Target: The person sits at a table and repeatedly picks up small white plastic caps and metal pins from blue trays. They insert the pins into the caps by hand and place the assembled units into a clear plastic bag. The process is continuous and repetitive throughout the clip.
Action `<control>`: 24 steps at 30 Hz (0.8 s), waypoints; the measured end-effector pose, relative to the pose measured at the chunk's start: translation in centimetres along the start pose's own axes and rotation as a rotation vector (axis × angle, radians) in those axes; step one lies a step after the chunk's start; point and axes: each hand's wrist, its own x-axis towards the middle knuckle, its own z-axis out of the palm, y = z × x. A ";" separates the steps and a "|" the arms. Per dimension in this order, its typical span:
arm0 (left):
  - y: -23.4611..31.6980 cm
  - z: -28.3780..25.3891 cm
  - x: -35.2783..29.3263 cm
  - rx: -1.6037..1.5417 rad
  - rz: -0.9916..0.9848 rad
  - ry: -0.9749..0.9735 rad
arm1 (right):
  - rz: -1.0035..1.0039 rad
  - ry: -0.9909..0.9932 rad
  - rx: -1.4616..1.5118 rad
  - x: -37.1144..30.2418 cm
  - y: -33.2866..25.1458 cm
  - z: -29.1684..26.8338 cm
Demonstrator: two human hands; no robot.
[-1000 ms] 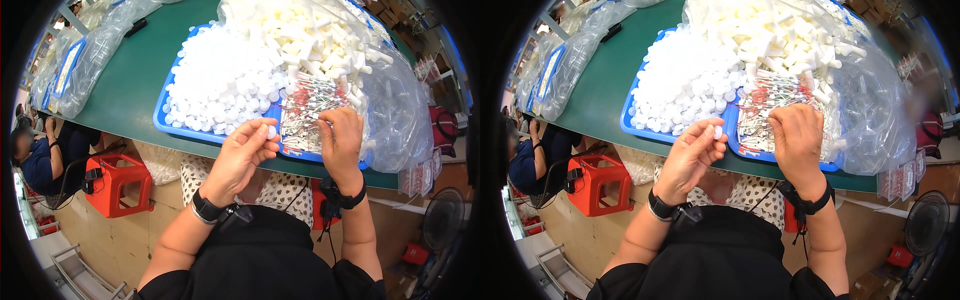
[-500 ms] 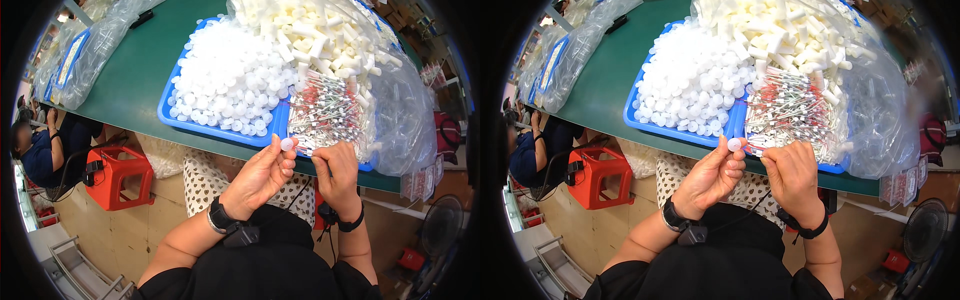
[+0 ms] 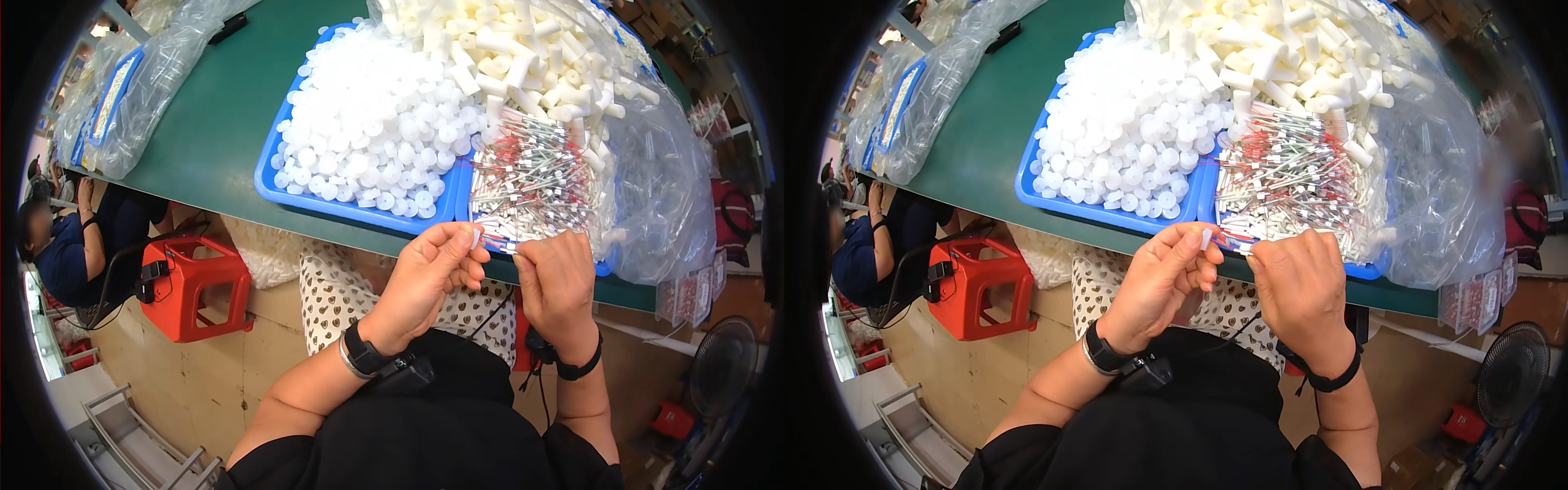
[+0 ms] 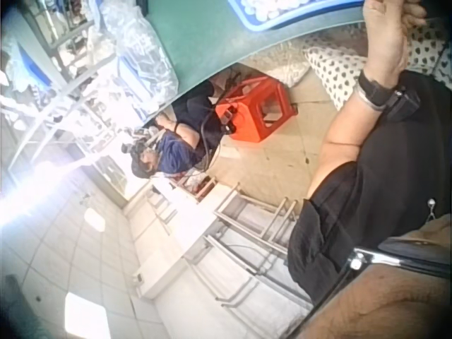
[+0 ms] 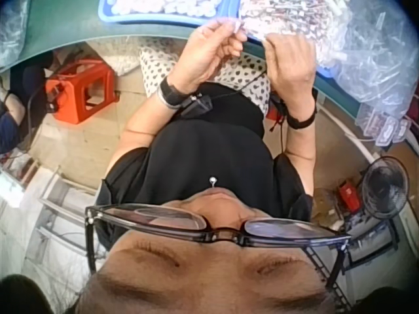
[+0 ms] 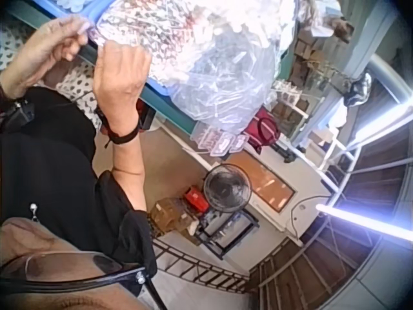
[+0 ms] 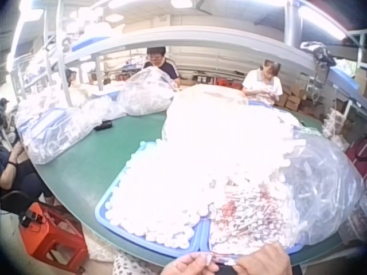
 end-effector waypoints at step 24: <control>-2.1 0.1 -0.3 -0.039 -0.011 -0.048 | 0.375 -0.055 0.404 -1.7 -1.7 2.6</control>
